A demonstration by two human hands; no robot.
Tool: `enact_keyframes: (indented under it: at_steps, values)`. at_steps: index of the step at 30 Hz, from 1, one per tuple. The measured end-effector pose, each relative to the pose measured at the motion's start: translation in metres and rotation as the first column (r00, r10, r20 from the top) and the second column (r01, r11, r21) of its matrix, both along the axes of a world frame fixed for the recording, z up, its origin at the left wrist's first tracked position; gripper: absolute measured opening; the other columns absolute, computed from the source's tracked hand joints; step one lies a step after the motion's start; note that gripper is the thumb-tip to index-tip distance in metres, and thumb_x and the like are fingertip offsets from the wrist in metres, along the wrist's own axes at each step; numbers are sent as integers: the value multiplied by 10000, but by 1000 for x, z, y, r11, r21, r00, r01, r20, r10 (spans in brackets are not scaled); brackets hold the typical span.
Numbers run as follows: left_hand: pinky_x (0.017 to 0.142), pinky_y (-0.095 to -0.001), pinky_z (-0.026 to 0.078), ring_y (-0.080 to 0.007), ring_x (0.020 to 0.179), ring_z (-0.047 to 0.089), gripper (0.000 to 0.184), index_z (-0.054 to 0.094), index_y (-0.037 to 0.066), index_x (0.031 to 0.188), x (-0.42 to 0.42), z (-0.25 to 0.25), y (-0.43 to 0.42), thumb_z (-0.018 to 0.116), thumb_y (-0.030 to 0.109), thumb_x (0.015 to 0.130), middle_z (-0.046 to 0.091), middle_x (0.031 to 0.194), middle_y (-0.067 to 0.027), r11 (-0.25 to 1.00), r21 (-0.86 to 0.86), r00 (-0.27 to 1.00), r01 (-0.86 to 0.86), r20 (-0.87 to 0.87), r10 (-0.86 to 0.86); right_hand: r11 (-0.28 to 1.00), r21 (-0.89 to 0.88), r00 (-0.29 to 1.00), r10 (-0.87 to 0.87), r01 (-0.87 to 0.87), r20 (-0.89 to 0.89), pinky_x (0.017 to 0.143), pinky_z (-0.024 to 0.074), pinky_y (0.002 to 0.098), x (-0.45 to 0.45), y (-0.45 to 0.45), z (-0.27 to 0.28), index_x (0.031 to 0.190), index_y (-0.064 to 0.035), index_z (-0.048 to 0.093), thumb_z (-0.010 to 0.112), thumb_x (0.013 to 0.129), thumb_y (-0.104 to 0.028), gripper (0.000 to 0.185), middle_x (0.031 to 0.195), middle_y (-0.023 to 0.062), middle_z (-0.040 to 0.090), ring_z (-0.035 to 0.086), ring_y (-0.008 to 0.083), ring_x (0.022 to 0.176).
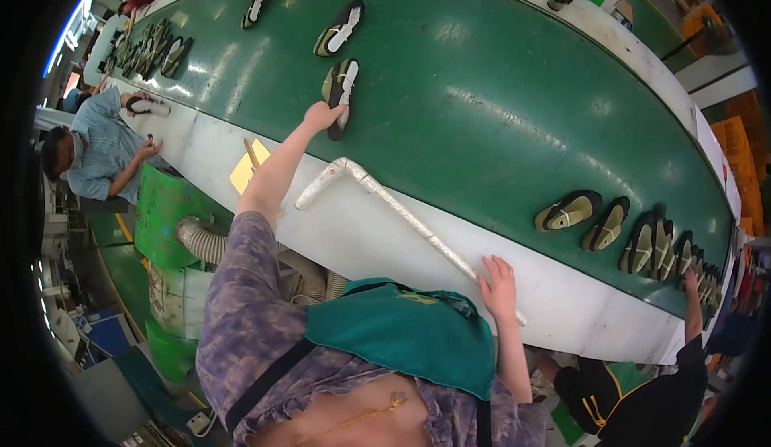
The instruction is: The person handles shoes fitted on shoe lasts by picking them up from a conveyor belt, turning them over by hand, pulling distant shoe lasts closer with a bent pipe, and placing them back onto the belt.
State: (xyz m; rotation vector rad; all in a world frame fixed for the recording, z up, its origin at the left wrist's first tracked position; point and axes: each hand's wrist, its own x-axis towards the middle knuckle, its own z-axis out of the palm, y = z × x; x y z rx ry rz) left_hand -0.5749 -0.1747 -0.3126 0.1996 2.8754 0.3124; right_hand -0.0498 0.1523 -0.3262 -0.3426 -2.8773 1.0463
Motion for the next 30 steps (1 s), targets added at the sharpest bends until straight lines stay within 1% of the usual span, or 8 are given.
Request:
enact_keyframes:
  at_steps: [5, 6, 10, 14, 17, 20, 23, 30]
  values:
    - [541, -273, 439, -147, 574, 579, 669, 689, -20, 815, 40, 19, -8, 555, 635, 824, 652, 706, -62, 722, 638, 877, -268, 472, -91, 998, -44, 999, 42, -41, 17, 1016, 409, 417, -26, -2, 20, 1286, -86, 545, 652, 827, -126, 472, 1324, 169, 506, 479, 361, 1205]
    - [649, -300, 474, -130, 717, 616, 649, 680, -17, 935, 60, 21, -2, 513, 608, 883, 670, 831, -39, 669, 691, 862, -273, 485, -150, 995, -84, 999, 54, -53, 7, 1021, 406, 414, -32, -4, 26, 1292, -86, 542, 649, 836, -136, 471, 1335, 169, 499, 477, 363, 1213]
    - [867, -302, 465, -151, 977, 601, 579, 601, -57, 1152, 155, 75, 34, 516, 474, 939, 663, 1064, -93, 649, 761, 845, 4, 344, -408, 938, -327, 992, 98, -119, -80, 1040, 391, 395, -76, -13, 55, 1355, -90, 479, 640, 878, -181, 511, 1393, 168, 462, 462, 344, 1263]
    - [901, -340, 462, -255, 1060, 611, 527, 525, -26, 1234, 210, 65, 75, 575, 375, 896, 636, 1131, -186, 511, 767, 746, 389, 62, -663, 583, -812, 974, -160, -37, -159, 1036, 403, 382, -119, -21, 79, 1489, -103, 229, 657, 884, -217, 749, 1416, 208, 421, 445, 268, 1296]
    - [841, -405, 485, -349, 919, 609, 691, 389, 79, 1414, 239, 78, 106, 638, 358, 832, 588, 1025, -133, 411, 443, 497, 797, -94, -862, 492, -870, 945, -282, -5, -165, 1028, 415, 377, -131, -13, 103, 1500, -92, 191, 702, 840, -164, 838, 1410, 208, 411, 448, 270, 1289]
    - [891, -412, 468, -338, 1060, 547, 868, 271, 124, 1485, 250, 58, 122, 698, 386, 777, 521, 1151, -135, 405, 354, 452, 843, -58, -890, 539, -842, 927, -297, -33, -227, 1015, 427, 369, -105, -18, 117, 1495, -81, 211, 756, 772, -98, 906, 1398, 170, 414, 466, 264, 1263]
    - [987, -407, 431, -337, 1230, 459, 974, 215, 105, 1501, 265, 52, 127, 749, 377, 734, 420, 1362, -152, 339, 479, 449, 809, -133, -884, 826, -563, 924, -213, -4, -318, 1010, 432, 356, -79, -31, 110, 1498, -87, 205, 787, 708, -20, 983, 1403, 127, 414, 464, 222, 1254]
    - [1089, -453, 354, -354, 1375, 309, 995, 310, 123, 1470, 329, 93, 118, 828, 375, 659, 210, 1541, -147, 208, 595, 500, 776, -380, -778, 895, -440, 892, -254, 71, -373, 936, 490, 382, -62, -65, 107, 1454, -88, 306, 852, 651, -118, 971, 1320, 124, 451, 482, 274, 1210]
